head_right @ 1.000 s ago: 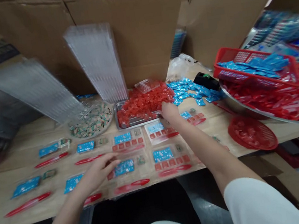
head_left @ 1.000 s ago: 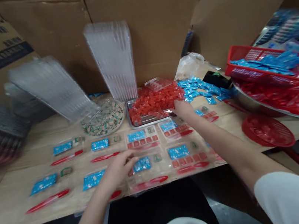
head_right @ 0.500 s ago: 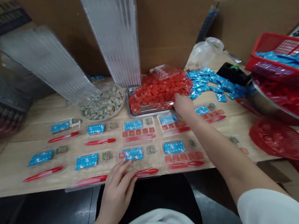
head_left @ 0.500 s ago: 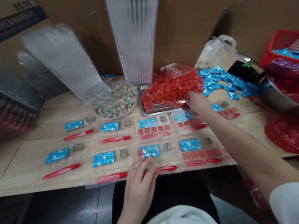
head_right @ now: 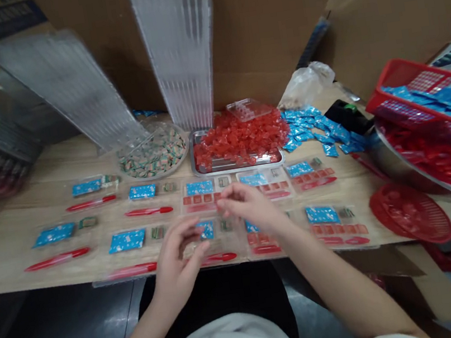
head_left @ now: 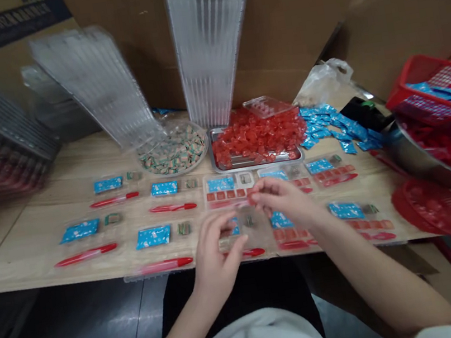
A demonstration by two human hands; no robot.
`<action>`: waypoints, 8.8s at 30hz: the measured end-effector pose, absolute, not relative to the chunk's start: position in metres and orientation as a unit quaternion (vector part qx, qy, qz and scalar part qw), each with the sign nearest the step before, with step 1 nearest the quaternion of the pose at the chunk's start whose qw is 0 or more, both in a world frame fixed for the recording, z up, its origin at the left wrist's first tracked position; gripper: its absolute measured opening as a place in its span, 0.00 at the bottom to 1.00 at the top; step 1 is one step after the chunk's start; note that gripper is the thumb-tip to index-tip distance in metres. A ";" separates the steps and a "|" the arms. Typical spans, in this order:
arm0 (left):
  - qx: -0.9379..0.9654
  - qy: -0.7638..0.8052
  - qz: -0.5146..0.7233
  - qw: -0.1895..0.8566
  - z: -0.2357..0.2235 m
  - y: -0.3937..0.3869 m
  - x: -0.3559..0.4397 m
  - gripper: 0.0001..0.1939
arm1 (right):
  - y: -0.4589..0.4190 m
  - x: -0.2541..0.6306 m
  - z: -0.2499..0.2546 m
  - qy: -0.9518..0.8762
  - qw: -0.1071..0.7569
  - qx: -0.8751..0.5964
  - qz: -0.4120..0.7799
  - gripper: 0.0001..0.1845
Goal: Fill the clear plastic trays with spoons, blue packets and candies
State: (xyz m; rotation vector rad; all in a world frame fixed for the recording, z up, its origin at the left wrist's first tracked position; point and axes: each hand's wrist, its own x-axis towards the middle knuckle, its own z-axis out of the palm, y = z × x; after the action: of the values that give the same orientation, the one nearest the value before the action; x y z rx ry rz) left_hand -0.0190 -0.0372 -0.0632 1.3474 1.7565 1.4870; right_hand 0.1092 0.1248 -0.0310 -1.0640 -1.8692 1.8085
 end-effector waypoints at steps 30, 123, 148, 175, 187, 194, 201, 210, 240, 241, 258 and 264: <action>0.439 0.687 0.493 0.304 -0.070 -0.075 -0.017 0.11 | 0.065 0.103 -0.040 -0.882 0.193 -0.249 0.350 0.05; 0.052 0.400 0.669 0.623 -0.046 -0.018 -0.003 0.05 | 0.047 0.126 -0.034 -0.893 0.303 -0.218 0.252 0.14; 0.650 0.688 0.322 0.039 -0.094 -0.078 -0.020 0.10 | 0.083 0.084 -0.070 -0.963 0.133 -0.173 0.160 0.10; 0.650 0.694 0.309 0.030 -0.092 -0.071 -0.023 0.09 | 0.144 0.117 -0.061 -0.869 0.170 -0.314 0.343 0.11; 0.652 0.694 0.303 0.036 -0.090 -0.072 -0.022 0.09 | 0.103 0.118 -0.065 -0.960 0.151 -0.179 0.151 0.10; 0.656 0.693 0.298 0.024 -0.091 -0.071 -0.022 0.08 | 0.108 0.115 -0.058 -0.952 0.135 -0.217 0.171 0.08; 0.648 0.696 0.309 0.017 -0.094 -0.072 -0.020 0.08 | 0.210 0.089 -0.063 -0.874 0.124 -0.461 0.090 0.08; 0.639 0.701 0.314 0.024 -0.092 -0.072 -0.020 0.08 | 0.193 0.113 -0.056 -0.808 0.149 -0.411 0.395 0.14; 0.676 0.673 0.301 0.009 -0.090 -0.072 -0.025 0.08 | 0.105 0.143 -0.058 -0.909 0.178 -0.314 0.208 0.07; 0.681 0.664 0.309 -0.005 -0.088 -0.072 -0.027 0.09 | 0.107 0.147 -0.053 -0.902 0.197 -0.317 0.216 0.10; 0.632 0.610 0.478 0.016 0.014 0.030 -0.025 0.03 | 0.116 0.210 0.007 -0.725 0.264 -0.277 0.573 0.21; 0.461 0.538 0.537 0.459 -0.009 0.078 0.019 0.25 | 0.131 0.236 0.007 -0.604 0.381 -0.411 0.567 0.17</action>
State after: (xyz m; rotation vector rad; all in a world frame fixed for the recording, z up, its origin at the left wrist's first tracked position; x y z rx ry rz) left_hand 0.0189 0.0784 -0.0085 1.1343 1.3257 1.3215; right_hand 0.2355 0.1308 0.0068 -1.0486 -1.5407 1.4479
